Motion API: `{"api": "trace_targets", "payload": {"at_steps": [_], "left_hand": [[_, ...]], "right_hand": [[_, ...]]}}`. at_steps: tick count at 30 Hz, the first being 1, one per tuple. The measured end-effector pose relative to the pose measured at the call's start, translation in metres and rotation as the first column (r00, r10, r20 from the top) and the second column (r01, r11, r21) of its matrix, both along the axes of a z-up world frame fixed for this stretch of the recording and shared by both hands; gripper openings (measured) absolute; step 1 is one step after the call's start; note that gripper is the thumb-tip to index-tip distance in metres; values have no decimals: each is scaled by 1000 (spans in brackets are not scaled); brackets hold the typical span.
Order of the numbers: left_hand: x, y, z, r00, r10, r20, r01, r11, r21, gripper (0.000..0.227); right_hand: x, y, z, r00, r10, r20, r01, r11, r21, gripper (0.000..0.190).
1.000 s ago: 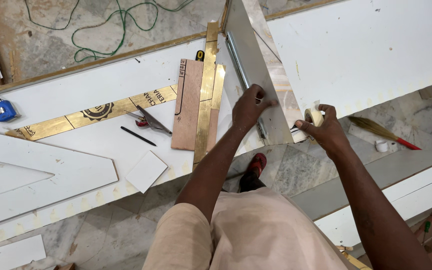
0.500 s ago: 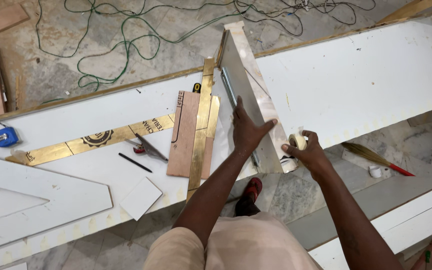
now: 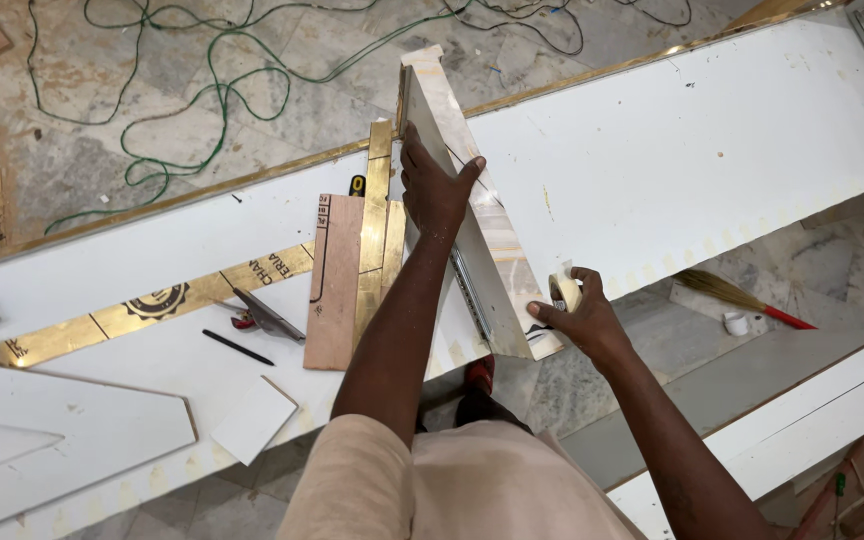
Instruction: The person applies masking tape to the edges of a long marble-patterned molding piece. They smooth the tape along the edges and corners, then use a roll of tape to cover additional sections of the molding on a workbench.
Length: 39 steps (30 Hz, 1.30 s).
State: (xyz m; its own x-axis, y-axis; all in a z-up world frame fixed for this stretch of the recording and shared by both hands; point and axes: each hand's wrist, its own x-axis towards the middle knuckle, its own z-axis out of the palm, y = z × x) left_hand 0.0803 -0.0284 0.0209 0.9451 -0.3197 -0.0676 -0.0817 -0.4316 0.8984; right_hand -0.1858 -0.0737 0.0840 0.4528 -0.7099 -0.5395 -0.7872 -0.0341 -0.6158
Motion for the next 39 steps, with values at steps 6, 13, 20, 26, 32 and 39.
{"api": "trace_targets", "payload": {"at_steps": [6,13,20,26,32,39], "left_hand": [[-9,-4,-10,997,-61,-42,60,998,-19,118],[-6,-4,-8,993,-80,-87,76,996,-49,120],[-15,10,-11,980,-155,-121,143,984,-103,126],[-2,-3,3,999,0,36,1,1000,-20,127],[40,-29,-3,988,80,129,-88,994,61,122],[92,-58,-11,986,85,144,-99,991,87,112]], "right_hand": [[16,-11,-15,988,45,149,-38,998,-49,111],[87,-46,-21,963,145,226,-104,977,-186,108],[106,-53,-29,967,103,233,-93,994,-51,111],[100,-58,-38,956,167,240,-150,985,-85,109],[101,-55,-38,965,163,205,-145,984,-100,104],[103,-53,-35,979,144,143,-135,988,-72,103]]}}
